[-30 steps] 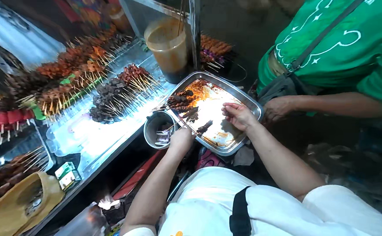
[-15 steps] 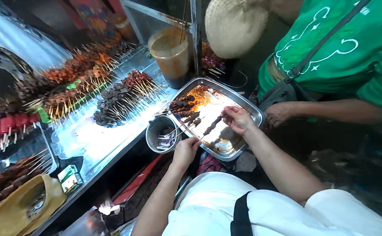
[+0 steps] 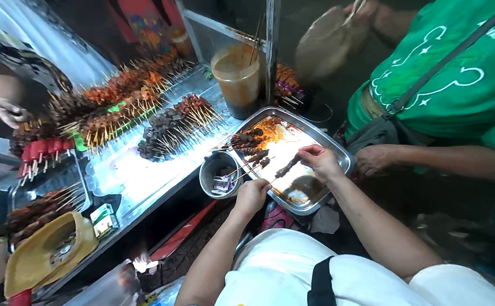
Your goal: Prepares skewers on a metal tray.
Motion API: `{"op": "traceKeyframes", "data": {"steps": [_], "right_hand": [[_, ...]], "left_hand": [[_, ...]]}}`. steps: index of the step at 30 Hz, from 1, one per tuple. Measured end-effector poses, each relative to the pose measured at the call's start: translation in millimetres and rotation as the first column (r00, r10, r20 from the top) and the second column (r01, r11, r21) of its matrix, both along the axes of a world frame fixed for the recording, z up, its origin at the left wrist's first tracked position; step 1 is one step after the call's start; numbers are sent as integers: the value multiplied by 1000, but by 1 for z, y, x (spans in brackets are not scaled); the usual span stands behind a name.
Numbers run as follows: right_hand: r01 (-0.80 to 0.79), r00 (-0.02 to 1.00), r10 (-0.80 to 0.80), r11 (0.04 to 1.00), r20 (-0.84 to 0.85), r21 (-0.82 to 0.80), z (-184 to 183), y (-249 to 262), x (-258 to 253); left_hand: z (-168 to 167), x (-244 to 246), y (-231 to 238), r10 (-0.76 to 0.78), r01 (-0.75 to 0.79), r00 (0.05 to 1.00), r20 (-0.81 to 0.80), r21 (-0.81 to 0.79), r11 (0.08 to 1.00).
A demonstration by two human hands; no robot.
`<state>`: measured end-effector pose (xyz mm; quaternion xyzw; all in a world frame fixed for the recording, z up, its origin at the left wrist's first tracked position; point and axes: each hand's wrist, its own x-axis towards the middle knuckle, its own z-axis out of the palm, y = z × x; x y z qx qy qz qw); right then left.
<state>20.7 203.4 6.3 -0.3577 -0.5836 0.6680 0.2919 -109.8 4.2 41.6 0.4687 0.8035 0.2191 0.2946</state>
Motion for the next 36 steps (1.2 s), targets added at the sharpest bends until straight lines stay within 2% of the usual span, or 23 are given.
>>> {"op": "traceKeyframes", "data": {"steps": [6,9,12,18,21,25,29,32,36], "right_hand": [[-12,999,15,997,40,-70,-12,-5,0],[-121,966,115,992,230,16,-18,3,1],[-148,932,100,983,349,112,-20,18,6],[-48,954,4,989,300,140,-11,27,13],[-119,935,47,975,352,186,-11,20,9],[-226,903,127,953,411,200,-13,15,0],[-245,888,145,952,436,183,-9,12,-6],[-255,888,150,947,436,194,-9,16,-8],[-233,893,133,954,429,189,-13,19,-9]], "left_hand": [[-2,-9,6,-43,37,997,-60,-98,994],[10,-22,10,-78,41,989,-126,-276,960],[13,-38,13,-86,0,980,-181,-428,904],[10,-71,15,101,-186,956,-275,-303,935],[-4,-88,17,95,-193,960,-263,-380,904],[6,-67,21,91,-189,946,-311,-301,935],[3,-60,25,-11,-115,960,-281,-428,897],[3,-65,24,61,-163,957,-283,-350,923],[-2,-79,26,59,-164,961,-270,-387,907]]}}
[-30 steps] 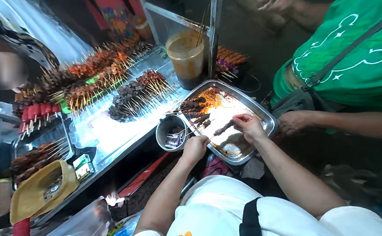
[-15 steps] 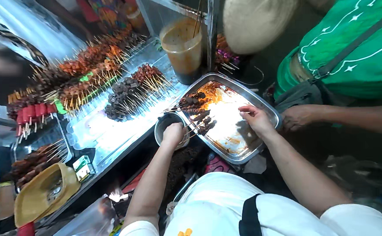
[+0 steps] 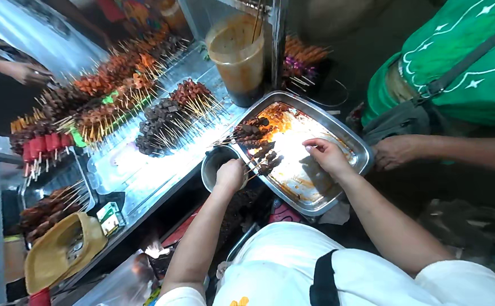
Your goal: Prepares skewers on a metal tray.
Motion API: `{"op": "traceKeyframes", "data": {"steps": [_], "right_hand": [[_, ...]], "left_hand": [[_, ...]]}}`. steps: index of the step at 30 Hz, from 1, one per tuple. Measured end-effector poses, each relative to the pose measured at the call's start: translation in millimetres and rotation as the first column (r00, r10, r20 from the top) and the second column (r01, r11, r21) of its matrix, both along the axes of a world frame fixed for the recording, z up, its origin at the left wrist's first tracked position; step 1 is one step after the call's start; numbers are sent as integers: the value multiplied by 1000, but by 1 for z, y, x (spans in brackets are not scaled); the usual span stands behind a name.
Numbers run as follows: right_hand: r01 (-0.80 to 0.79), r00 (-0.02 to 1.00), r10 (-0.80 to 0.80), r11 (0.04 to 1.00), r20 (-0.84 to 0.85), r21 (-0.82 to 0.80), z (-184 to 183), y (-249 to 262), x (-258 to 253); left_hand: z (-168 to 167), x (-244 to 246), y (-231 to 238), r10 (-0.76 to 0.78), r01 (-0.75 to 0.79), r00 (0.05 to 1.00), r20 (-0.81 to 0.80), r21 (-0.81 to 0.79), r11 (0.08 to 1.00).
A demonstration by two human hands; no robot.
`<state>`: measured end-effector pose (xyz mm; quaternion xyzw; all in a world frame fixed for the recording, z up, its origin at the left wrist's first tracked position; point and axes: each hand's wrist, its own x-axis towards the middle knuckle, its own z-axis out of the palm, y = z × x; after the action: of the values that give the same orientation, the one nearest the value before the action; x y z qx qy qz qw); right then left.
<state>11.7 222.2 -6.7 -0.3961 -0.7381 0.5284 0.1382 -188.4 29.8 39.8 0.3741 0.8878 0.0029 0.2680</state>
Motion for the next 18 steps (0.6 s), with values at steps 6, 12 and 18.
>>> {"op": "traceKeyframes", "data": {"steps": [6,12,18], "right_hand": [[43,998,-42,999,-53,9,-8,11,10],[72,991,-69,997,-118,23,-12,15,18],[30,995,-26,999,-97,42,-2,7,14]], "left_hand": [[13,25,-9,-134,133,991,0,121,984],[12,48,-19,-147,151,986,75,-58,987],[12,43,-24,-74,81,996,45,-199,977]]}}
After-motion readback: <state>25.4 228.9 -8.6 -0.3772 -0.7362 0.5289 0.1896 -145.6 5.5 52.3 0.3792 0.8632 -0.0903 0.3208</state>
